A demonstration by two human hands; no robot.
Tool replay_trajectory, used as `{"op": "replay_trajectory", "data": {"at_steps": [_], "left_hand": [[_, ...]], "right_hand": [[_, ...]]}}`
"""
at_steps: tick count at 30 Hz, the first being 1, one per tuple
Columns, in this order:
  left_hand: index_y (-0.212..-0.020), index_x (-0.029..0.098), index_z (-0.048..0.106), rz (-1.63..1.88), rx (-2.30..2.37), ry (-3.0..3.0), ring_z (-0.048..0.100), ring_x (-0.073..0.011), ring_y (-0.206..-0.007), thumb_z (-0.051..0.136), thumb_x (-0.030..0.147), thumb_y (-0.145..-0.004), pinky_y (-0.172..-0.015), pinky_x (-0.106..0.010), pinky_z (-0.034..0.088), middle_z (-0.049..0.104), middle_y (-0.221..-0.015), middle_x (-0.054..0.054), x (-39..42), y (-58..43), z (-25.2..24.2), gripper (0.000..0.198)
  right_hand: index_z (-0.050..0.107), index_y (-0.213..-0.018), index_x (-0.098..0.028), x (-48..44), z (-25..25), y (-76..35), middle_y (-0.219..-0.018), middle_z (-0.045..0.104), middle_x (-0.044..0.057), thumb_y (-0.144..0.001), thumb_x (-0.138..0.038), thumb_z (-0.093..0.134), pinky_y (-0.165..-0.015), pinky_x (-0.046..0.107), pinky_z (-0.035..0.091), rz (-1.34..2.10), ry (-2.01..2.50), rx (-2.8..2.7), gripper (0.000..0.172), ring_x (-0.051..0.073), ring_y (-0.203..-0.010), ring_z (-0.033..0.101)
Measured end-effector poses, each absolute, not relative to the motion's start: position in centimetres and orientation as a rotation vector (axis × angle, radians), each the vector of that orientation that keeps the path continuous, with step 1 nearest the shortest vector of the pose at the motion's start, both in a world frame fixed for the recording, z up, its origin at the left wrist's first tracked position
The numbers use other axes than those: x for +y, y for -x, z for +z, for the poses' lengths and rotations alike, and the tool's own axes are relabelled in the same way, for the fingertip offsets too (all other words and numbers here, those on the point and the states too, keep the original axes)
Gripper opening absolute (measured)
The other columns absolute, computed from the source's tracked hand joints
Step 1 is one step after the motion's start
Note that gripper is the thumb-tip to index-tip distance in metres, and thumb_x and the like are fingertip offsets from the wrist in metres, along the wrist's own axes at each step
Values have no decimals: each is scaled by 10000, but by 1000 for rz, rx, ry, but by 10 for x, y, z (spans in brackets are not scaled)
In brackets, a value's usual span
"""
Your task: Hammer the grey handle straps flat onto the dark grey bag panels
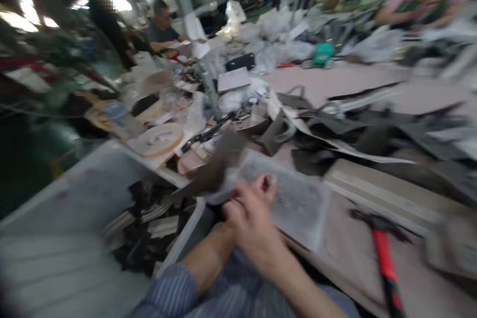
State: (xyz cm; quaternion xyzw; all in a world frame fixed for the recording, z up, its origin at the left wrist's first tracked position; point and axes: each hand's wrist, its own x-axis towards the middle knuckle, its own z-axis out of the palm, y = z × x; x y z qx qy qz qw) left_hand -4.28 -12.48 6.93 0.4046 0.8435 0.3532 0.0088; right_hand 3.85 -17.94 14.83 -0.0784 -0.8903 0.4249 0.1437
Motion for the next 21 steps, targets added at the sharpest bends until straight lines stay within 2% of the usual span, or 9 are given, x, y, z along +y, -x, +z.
{"op": "replay_trajectory", "data": {"at_steps": [1,4,7,10,14,17,19,21], "left_hand": [[-629,185,656,1262,2513,-1231,623,-121,-532,517,128,-894,-465,-166,478,684,-558,9,-124,43,65,305],[-828,157,674,1540,2238,-1033,652,-136,-586,651,187,-833,-553,-195,523,717,-674,-9,-115,50,38,38],[-882,155,663,1655,2030,-865,674,-157,-624,695,323,-777,-600,-222,546,716,-701,-16,-108,64,16,201],[-953,145,668,1696,2064,-784,713,-190,-702,711,399,-746,-669,-259,567,740,-775,-48,-117,77,13,330],[-947,143,680,1727,2227,-705,728,-205,-742,727,430,-735,-720,-285,574,753,-808,-64,-127,98,30,360],[-895,139,672,1801,2278,-694,730,-209,-728,718,432,-740,-733,-308,585,752,-782,-57,-124,115,47,335],[-872,135,665,1839,2275,-678,731,-208,-710,706,420,-749,-732,-317,591,749,-762,-51,-119,124,56,314],[-873,132,667,1842,2269,-656,732,-204,-696,715,403,-745,-730,-319,592,749,-753,-46,-116,132,60,303]], "right_hand": [[606,-1289,-243,-176,150,-39,-1336,598,97,-969,-437,522,-979,422,532,1210,281,-2552,384,235,-1175,585],[565,-1336,-184,-143,135,-47,-1355,593,114,-969,-348,486,-1031,392,491,1153,481,-2408,410,233,-1242,562],[500,-1400,-171,-81,100,-80,-1434,531,150,-977,-290,420,-1103,460,405,809,841,-2344,447,260,-1340,475],[392,-1487,-121,-18,67,-118,-1561,364,203,-976,-346,441,-1160,547,274,442,1250,-2494,561,328,-1449,320],[290,-1522,-2,5,40,-120,-1598,213,279,-986,-461,422,-1178,596,151,291,1541,-2662,717,392,-1500,158],[303,-1510,27,-47,35,-93,-1593,198,299,-956,-574,443,-1186,598,117,405,1342,-2727,829,411,-1501,124],[346,-1498,-14,-97,40,-78,-1590,248,273,-925,-623,475,-1192,581,142,520,890,-2789,847,391,-1499,158],[391,-1490,-152,-133,48,-72,-1599,319,153,-951,-572,469,-1203,458,215,587,163,-2793,688,271,-1492,236]]}}
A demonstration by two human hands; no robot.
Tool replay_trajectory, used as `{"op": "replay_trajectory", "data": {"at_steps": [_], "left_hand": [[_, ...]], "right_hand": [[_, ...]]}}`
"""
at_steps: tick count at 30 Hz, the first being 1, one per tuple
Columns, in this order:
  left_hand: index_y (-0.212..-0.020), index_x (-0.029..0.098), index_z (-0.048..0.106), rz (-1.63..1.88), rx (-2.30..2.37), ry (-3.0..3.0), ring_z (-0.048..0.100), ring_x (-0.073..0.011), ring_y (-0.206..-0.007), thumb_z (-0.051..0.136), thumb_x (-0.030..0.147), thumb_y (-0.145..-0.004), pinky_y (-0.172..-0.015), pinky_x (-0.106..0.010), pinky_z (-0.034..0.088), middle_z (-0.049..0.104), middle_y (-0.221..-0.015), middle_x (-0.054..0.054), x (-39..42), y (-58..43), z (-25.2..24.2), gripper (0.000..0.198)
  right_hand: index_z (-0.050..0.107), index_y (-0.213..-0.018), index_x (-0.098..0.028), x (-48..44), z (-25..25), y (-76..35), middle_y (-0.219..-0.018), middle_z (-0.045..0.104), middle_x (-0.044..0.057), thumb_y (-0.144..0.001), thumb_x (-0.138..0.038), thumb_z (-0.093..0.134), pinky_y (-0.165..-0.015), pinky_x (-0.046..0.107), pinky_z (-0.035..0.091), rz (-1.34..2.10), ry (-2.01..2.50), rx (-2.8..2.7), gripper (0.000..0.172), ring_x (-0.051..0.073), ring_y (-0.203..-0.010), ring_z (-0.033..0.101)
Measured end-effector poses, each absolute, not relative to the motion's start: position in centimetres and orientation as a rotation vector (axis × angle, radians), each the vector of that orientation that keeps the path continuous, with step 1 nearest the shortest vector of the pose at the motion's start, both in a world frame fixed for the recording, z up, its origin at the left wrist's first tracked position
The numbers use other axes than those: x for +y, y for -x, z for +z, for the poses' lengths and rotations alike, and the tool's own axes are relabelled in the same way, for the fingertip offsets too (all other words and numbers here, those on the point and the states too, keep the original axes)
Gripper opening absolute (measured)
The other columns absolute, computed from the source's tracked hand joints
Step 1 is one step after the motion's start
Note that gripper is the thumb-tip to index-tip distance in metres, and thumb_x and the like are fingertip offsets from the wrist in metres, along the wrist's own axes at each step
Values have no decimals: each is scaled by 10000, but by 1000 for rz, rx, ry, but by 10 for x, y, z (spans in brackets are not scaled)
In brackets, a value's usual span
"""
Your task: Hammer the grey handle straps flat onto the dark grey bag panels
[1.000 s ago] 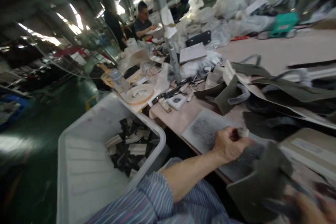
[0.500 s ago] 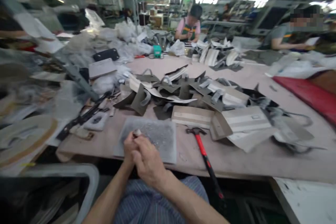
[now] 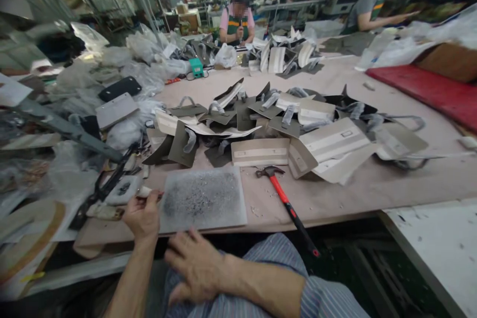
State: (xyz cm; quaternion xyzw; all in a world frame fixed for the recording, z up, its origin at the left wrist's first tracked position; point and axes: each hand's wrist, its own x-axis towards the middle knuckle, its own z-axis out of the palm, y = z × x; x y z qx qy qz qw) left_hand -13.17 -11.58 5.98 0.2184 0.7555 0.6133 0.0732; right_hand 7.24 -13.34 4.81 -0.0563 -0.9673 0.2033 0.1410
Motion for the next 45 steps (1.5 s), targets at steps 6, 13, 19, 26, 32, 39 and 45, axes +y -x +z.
{"op": "replay_trajectory", "data": {"at_steps": [6,13,19,26,32,39,45], "left_hand": [[-887,147,701,1633,2324,-724,743,-233,-747,735,455,-732,-745,-342,596,761,-769,-52,-113,134,54,347],[-1101,189,657,1564,1881,-949,753,-230,-829,716,460,-761,-789,-326,606,780,-910,-62,-69,79,35,439],[-1007,171,667,1462,1797,-1025,750,-247,-840,702,529,-756,-807,-339,600,777,-880,-76,-55,58,14,439],[-965,173,665,1463,1788,-1051,749,-250,-822,690,492,-788,-779,-339,595,774,-859,-72,-55,62,14,366],[-959,168,652,1526,1742,-1017,745,-231,-786,692,481,-798,-763,-327,592,768,-849,-72,-56,60,12,353],[-1007,159,651,1737,1623,-673,731,-193,-792,775,427,-729,-771,-303,575,752,-872,-53,-56,65,9,406],[-1037,149,644,1719,1533,-645,728,-185,-809,796,404,-723,-793,-317,574,750,-903,-61,-49,53,19,432]], "right_hand": [[380,-1493,-123,-86,60,-91,-1585,336,174,-962,-457,496,-1202,520,182,631,704,-2618,638,296,-1493,225],[589,-1292,-237,-59,57,-114,-1350,608,77,-930,-504,534,-1193,486,189,688,279,-2779,453,239,-1344,451],[574,-1282,-122,57,105,-157,-1394,533,201,-931,-235,489,-1072,452,334,152,1457,-2321,378,303,-1295,452],[666,-1072,-70,149,129,-171,-1021,707,218,-852,-90,499,-918,395,360,67,1671,-2738,278,281,-1007,638],[697,-879,-147,114,149,-156,-959,708,138,-831,-94,528,-860,339,363,104,1227,-2914,183,232,-968,622],[652,-1058,-199,5,102,-193,-1162,679,93,-948,-128,420,-1085,477,343,99,493,-2373,266,224,-1177,576],[604,-1202,-155,-58,11,-210,-1366,589,156,-930,-212,487,-1143,512,342,473,690,-2587,302,264,-1374,449]]}}
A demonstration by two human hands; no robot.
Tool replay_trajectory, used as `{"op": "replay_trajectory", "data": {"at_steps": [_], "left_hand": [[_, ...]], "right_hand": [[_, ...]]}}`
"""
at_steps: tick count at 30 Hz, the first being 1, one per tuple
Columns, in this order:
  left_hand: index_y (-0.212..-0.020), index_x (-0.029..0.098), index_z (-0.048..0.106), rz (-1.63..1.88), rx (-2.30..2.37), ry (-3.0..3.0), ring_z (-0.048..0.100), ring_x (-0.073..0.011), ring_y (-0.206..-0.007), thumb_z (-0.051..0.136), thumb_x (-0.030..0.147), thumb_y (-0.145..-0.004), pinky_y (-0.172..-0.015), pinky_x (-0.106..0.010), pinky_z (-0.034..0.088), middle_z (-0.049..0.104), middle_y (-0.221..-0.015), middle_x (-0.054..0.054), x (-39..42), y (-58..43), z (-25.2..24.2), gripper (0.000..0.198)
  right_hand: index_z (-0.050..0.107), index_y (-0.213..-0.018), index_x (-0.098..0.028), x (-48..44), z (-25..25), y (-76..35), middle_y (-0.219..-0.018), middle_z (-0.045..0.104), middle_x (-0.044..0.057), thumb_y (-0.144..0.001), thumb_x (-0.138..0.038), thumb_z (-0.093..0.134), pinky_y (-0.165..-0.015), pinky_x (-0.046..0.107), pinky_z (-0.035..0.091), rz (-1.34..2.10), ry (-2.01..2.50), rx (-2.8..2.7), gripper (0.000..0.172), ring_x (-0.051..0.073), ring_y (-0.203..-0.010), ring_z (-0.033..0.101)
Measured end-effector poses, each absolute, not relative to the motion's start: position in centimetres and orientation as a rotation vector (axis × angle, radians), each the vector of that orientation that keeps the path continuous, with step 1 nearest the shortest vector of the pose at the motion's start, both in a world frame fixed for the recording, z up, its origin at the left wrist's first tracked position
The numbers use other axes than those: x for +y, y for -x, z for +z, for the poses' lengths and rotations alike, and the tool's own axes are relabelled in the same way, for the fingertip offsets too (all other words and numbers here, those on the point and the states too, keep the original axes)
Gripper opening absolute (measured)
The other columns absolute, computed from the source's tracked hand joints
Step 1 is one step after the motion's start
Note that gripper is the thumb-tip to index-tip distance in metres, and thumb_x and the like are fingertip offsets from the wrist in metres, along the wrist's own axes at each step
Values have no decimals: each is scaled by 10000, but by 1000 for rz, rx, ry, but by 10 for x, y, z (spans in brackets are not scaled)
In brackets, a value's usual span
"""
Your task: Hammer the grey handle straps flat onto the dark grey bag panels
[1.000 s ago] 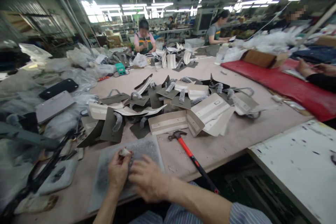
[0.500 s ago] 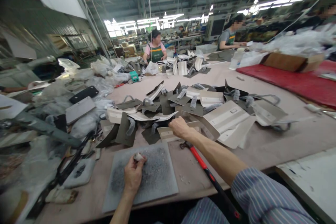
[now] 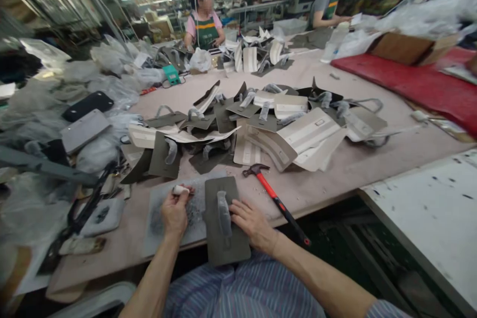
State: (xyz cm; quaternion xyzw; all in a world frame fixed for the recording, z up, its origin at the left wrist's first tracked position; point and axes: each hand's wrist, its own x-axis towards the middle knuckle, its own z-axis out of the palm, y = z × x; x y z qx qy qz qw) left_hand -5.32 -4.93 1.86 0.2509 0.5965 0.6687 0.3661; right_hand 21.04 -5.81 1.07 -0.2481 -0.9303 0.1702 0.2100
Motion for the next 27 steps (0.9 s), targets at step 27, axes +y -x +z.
{"op": "replay_trajectory", "data": {"at_steps": [27], "left_hand": [[-1028,184,613,1270,1413,-1241,721,-199,-838,656,327,-840,-820,-321,545,757,-880,-60,-4,9,14,241]], "right_hand": [[537,-1304,-178,-57,30,-214,-1477,488,119,-791,-16,464,-1144,492,341,785,835,-2626,543,242,-1438,353]]}}
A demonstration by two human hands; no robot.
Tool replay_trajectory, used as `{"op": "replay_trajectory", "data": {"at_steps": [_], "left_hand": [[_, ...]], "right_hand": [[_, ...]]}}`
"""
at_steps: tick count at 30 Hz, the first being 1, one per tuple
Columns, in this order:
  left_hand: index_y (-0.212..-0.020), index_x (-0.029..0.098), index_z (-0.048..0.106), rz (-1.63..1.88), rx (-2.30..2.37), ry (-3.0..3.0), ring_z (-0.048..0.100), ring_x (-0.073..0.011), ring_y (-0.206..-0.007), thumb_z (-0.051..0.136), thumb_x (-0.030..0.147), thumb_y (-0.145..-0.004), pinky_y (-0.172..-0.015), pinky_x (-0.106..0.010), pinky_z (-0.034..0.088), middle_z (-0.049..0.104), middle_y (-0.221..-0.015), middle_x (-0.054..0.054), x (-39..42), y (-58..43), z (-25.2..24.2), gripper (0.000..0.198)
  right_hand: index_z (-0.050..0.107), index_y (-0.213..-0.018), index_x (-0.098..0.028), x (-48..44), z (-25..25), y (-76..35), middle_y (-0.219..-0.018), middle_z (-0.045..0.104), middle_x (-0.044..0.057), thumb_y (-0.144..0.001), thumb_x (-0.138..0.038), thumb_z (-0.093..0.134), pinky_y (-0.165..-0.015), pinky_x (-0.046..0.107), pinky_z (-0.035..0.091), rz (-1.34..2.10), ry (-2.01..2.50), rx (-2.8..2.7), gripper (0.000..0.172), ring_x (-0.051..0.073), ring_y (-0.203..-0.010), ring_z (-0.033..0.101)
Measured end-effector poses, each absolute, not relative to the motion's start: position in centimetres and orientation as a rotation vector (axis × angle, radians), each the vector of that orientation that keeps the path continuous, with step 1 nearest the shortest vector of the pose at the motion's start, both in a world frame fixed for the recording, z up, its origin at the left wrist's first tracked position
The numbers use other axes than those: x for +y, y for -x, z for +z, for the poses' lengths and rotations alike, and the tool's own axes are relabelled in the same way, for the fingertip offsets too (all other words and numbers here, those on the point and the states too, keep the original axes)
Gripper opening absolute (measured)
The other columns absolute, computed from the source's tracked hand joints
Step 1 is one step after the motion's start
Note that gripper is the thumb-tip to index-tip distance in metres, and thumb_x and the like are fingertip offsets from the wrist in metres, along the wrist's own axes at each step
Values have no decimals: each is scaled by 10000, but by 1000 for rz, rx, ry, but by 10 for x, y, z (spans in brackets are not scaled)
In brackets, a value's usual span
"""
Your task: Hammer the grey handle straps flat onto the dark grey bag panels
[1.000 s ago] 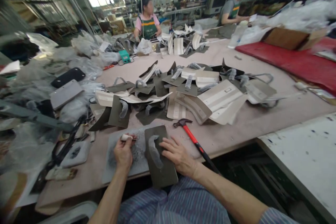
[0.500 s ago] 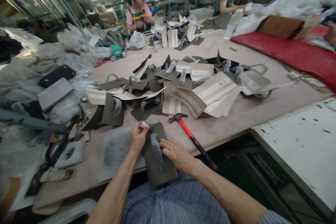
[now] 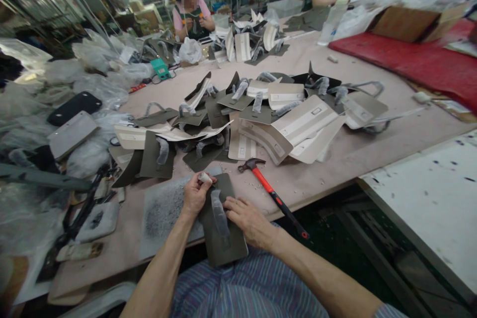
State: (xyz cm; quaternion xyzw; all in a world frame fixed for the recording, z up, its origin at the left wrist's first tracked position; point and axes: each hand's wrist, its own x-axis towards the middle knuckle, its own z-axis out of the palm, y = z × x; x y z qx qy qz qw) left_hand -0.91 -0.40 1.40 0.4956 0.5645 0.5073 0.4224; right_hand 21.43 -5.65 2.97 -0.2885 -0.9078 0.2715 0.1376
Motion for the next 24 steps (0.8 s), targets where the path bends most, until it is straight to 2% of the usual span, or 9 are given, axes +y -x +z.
{"op": "replay_trajectory", "data": {"at_steps": [2,4,7,10,13,16,18,21,24], "left_hand": [[-1012,192,621,1233,1456,-1352,712,-195,-825,632,281,-846,-805,-315,540,751,-867,-46,-5,8,15,189],[-1006,205,635,1187,1514,-1501,703,-195,-833,610,229,-844,-802,-311,532,746,-882,-38,-9,6,16,165],[-1054,225,648,1137,1563,-1662,703,-206,-888,591,197,-853,-834,-319,523,748,-957,-44,-14,3,14,211],[-1068,232,660,1163,1558,-1664,705,-217,-908,595,208,-858,-847,-327,522,753,-974,-49,-17,1,13,222],[-992,230,685,1209,1526,-1589,700,-216,-882,619,193,-826,-835,-318,515,754,-927,-38,-16,1,16,182],[-940,225,695,1242,1486,-1540,689,-212,-857,628,179,-801,-816,-310,510,746,-888,-30,-16,2,19,161],[-923,221,697,1254,1475,-1533,683,-208,-839,624,179,-800,-800,-306,510,740,-870,-27,-17,2,20,149],[-916,215,692,1250,1474,-1559,681,-203,-828,613,177,-812,-789,-302,507,737,-868,-29,-17,2,18,136],[-934,211,689,1243,1476,-1581,678,-203,-823,611,183,-823,-789,-307,503,734,-873,-35,-16,3,15,138]], "right_hand": [[522,-1333,-195,-52,36,-223,-1470,488,112,-757,-3,457,-1150,508,320,709,891,-2611,610,253,-1421,369],[530,-1317,-189,-45,40,-238,-1433,504,128,-771,-21,452,-1126,495,347,572,1080,-2493,576,267,-1374,414],[550,-1244,-145,-34,36,-268,-1293,562,178,-837,-126,497,-995,462,444,362,1601,-2263,411,300,-1205,525],[582,-1031,-132,-31,27,-289,-1044,613,172,-843,-219,560,-865,425,478,354,1971,-2183,209,290,-987,578],[506,-815,-190,-33,27,-293,-793,577,75,-826,-218,533,-684,336,495,956,2011,-1886,41,205,-736,561],[420,-721,-228,-33,46,-282,-638,490,-7,-820,-267,479,-475,258,430,1688,1830,-1438,122,132,-508,445],[424,-736,-228,-33,67,-269,-622,461,-31,-833,-321,462,-409,230,377,1842,1728,-1302,140,103,-444,380],[454,-827,-225,-32,98,-247,-606,438,-59,-915,-470,400,-374,208,311,1631,1639,-1289,266,90,-401,348],[432,-807,-231,-31,113,-233,-587,464,-42,-965,-536,340,-443,231,332,982,1579,-1681,356,114,-448,434]]}}
